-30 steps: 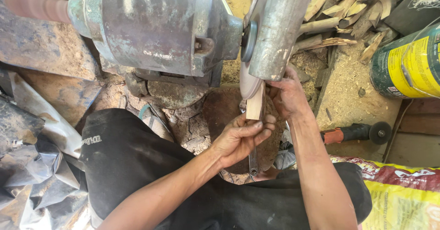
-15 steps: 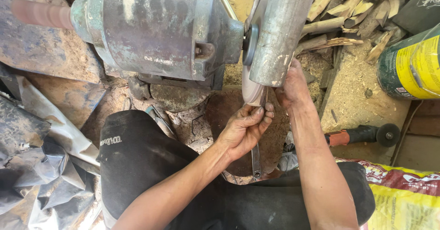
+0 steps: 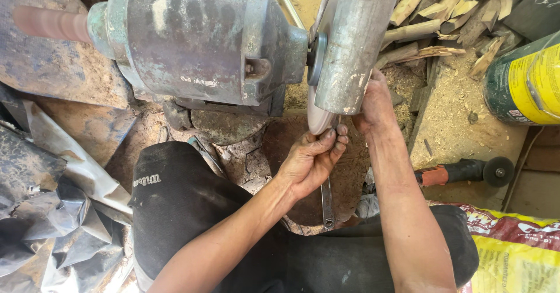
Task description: The person sits on the floor and uses a bench grinder to smooth and shape a curved wooden piece. They hold the wood with both hands, repeatedly pressing it against the spinning grinding wheel and rotating it to work different surfaces.
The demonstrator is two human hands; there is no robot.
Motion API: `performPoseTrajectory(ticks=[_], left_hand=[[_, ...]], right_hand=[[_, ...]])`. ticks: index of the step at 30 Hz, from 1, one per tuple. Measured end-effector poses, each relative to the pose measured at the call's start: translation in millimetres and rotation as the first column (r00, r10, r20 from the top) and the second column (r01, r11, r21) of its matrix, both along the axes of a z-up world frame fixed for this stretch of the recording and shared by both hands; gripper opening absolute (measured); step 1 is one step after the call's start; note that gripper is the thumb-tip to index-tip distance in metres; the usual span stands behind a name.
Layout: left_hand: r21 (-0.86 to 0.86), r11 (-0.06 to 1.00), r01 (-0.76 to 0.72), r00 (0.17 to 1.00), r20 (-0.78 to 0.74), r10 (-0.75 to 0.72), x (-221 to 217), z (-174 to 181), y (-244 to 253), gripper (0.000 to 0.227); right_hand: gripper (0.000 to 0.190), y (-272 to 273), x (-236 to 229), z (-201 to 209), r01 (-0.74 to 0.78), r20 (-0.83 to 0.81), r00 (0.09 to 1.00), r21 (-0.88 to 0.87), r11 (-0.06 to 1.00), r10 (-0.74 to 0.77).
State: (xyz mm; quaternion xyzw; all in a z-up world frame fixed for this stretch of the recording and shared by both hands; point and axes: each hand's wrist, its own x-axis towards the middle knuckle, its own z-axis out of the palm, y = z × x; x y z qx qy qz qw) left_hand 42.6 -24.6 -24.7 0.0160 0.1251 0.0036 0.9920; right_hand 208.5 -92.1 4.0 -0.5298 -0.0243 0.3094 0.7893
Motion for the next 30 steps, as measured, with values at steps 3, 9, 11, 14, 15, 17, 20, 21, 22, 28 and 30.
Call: performPoseTrajectory(ticks=[3, 9, 11, 14, 15, 17, 20, 21, 22, 28, 30], left_hand=[[0.008, 1.0, 0.004, 1.0, -0.009, -0.004, 1, 2, 2, 0.024], [0.006, 1.0, 0.013, 0.999, -0.029, -0.013, 2, 3, 3, 0.024], [0.033, 0.999, 0.017, 0.999, -0.041, -0.016, 2, 3, 2, 0.024], [0.051, 0.998, 0.026, 0.999, -0.034, -0.024, 1, 3, 4, 0.022], [0.052, 0.998, 0.03, 0.999, -0.029, -0.028, 0, 2, 4, 0.021], [0.061, 0.998, 0.033, 0.999, -0.036, -0.031, -1, 3, 3, 0.021], [0.076, 0.996, 0.044, 0.998, -0.052, -0.04, -2, 4, 4, 0.021], [0.08, 0.996, 0.049, 0.997, -0.06, -0.044, -3, 5, 4, 0.021], [0.081, 0.995, 0.054, 0.997, -0.061, -0.049, -3, 5, 4, 0.022], [0.095, 0.992, 0.08, 0.995, -0.068, -0.074, -8, 7, 3, 0.025], [0.116, 0.989, 0.092, 0.993, -0.078, -0.083, -10, 8, 3, 0.028]], right_hand=[[0.037, 0, -3, 4, 0.021, 0.006, 1.0, -0.062, 0.998, -0.021], [0.051, 1, -4, 5, 0.01, 0.016, 1.0, -0.012, 1.0, -0.01], [0.055, 0, -5, 3, 0.013, 0.005, 1.0, -0.025, 1.0, -0.013], [0.06, 0, -5, 0, 0.02, 0.018, 1.0, 0.006, 1.0, -0.02], [0.061, -1, -5, -1, 0.023, 0.026, 0.999, 0.024, 0.999, -0.024], [0.064, -2, -5, -1, 0.037, -0.019, 0.999, -0.003, 0.999, -0.037], [0.069, -1, -6, -1, 0.033, -0.024, 0.999, 0.044, 0.999, -0.032], [0.071, -2, -6, -1, 0.026, -0.016, 1.0, 0.073, 0.997, -0.025], [0.07, -2, -6, -1, 0.01, 0.017, 1.0, 0.05, 0.999, -0.011], [0.068, -5, -10, 0, -0.035, 0.053, 0.998, 0.002, 0.999, 0.035], [0.069, -7, -11, 1, -0.036, 0.043, 0.998, -0.052, 0.998, 0.038]])
